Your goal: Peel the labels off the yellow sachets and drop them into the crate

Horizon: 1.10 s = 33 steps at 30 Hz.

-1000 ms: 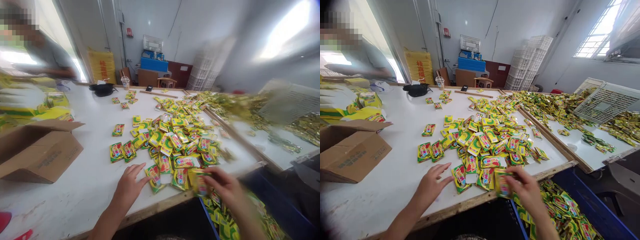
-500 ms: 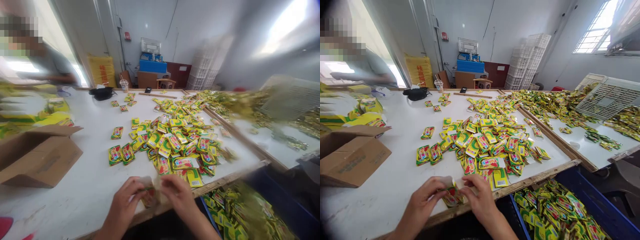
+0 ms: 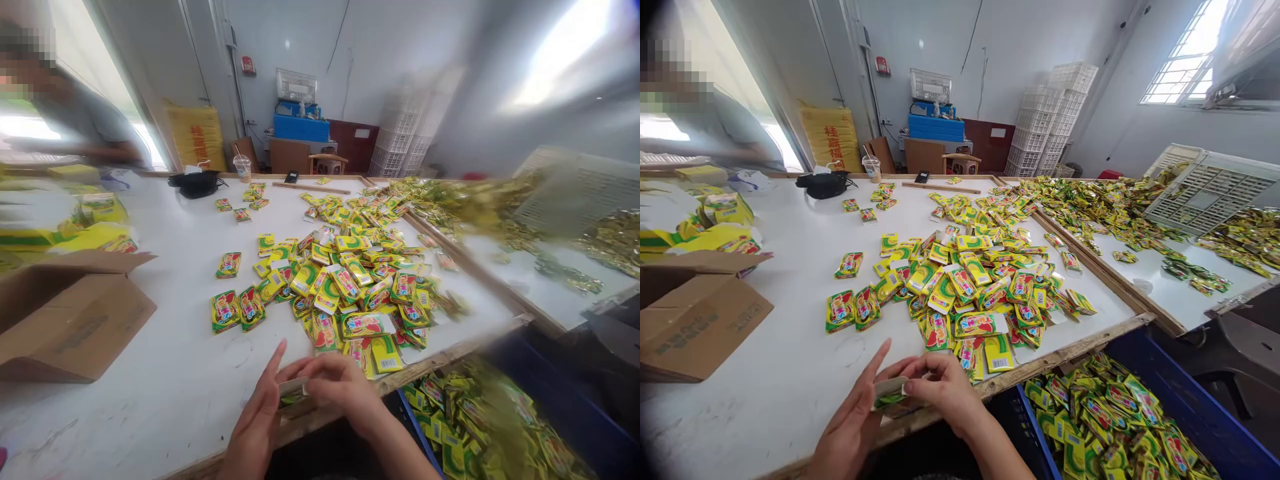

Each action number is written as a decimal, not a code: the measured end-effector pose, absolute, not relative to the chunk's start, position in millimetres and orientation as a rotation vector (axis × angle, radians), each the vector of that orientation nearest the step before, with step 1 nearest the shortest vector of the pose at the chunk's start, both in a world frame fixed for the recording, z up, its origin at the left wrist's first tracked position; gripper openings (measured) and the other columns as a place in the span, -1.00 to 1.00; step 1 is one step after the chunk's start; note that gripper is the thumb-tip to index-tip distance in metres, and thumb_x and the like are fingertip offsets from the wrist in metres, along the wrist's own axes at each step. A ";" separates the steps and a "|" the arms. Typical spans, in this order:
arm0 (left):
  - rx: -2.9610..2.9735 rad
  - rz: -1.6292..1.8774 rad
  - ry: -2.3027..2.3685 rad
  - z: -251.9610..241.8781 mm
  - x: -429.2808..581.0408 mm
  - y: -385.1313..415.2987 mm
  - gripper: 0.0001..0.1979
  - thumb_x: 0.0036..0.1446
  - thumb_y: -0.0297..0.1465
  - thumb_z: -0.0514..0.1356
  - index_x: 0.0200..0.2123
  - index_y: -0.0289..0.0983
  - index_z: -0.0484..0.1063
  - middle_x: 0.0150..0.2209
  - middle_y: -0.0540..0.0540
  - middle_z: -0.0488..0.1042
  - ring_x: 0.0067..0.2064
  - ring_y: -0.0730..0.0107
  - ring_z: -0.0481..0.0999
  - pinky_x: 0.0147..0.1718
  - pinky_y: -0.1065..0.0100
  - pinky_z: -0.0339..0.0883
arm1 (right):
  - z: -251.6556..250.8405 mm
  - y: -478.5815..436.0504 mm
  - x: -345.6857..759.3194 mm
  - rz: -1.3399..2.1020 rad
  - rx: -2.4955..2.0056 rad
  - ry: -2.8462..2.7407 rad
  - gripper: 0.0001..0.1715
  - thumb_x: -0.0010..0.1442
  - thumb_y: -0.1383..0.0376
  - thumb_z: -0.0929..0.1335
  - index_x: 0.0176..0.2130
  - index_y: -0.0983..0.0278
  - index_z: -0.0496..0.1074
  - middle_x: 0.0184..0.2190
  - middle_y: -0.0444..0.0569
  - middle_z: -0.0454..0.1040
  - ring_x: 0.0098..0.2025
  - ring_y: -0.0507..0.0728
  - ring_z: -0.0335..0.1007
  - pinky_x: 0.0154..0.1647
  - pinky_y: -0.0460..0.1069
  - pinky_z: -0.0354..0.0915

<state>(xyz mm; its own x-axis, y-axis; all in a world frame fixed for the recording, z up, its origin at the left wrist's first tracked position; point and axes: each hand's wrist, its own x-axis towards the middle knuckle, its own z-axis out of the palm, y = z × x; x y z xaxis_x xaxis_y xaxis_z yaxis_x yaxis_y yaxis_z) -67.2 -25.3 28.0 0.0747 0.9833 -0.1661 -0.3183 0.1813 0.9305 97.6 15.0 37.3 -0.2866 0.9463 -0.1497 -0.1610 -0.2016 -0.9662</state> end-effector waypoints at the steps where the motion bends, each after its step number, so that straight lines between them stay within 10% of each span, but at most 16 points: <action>1: 0.790 1.146 0.935 29.0 -67.8 -26.0 -0.44 0.27 -0.11 0.07 0.30 -0.05 0.16 0.22 -0.13 0.39 0.29 0.05 0.24 0.28 -0.01 0.03 | 38.6 16.2 97.5 1.588 -1.101 -1.241 -0.87 -0.04 0.41 0.42 -0.41 0.27 0.59 -0.49 -0.15 0.50 -0.43 0.04 0.35 -0.39 -0.10 0.22; 14: 0.627 1.019 0.921 28.0 -76.5 -12.7 -0.60 0.10 -0.49 0.21 0.03 -0.18 0.48 0.10 -0.12 0.51 0.18 0.09 0.39 0.23 0.07 0.11 | 38.7 23.7 89.1 1.484 -1.229 -1.300 -0.59 -0.13 0.50 0.26 -0.38 0.27 0.63 -0.55 -0.15 0.48 -0.53 0.02 0.28 -0.54 -0.14 0.19; 24: 1.255 1.301 1.469 1.3 -86.3 -13.9 -0.72 -0.02 -0.22 0.38 -0.20 -0.15 0.64 -0.12 -0.04 0.64 -0.05 0.16 0.58 -0.04 0.35 0.46 | 32.7 27.7 103.3 1.562 -0.972 -1.277 -0.75 0.13 0.14 0.45 -0.26 0.23 0.66 -0.35 -0.02 0.55 -0.43 0.05 0.41 -0.42 -0.08 0.34; 33: 1.632 1.272 1.349 6.4 -86.9 -3.4 -0.77 0.14 -0.36 0.29 -0.10 -0.14 0.58 -0.10 -0.04 0.60 -0.10 0.28 0.60 -0.09 0.40 0.49 | 31.2 30.7 99.2 1.329 -1.119 -1.388 -0.90 0.10 0.25 0.48 -0.34 0.23 0.63 -0.48 -0.08 0.57 -0.46 0.10 0.47 -0.43 -0.05 0.35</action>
<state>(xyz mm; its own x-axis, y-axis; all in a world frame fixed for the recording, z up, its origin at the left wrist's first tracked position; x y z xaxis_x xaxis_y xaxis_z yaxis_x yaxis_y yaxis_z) -86.9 -3.4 6.4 -0.0044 0.9638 0.2665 0.3228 -0.2508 0.9126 99.2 30.7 31.2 -0.2006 0.9796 0.0125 0.0299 0.0189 -0.9994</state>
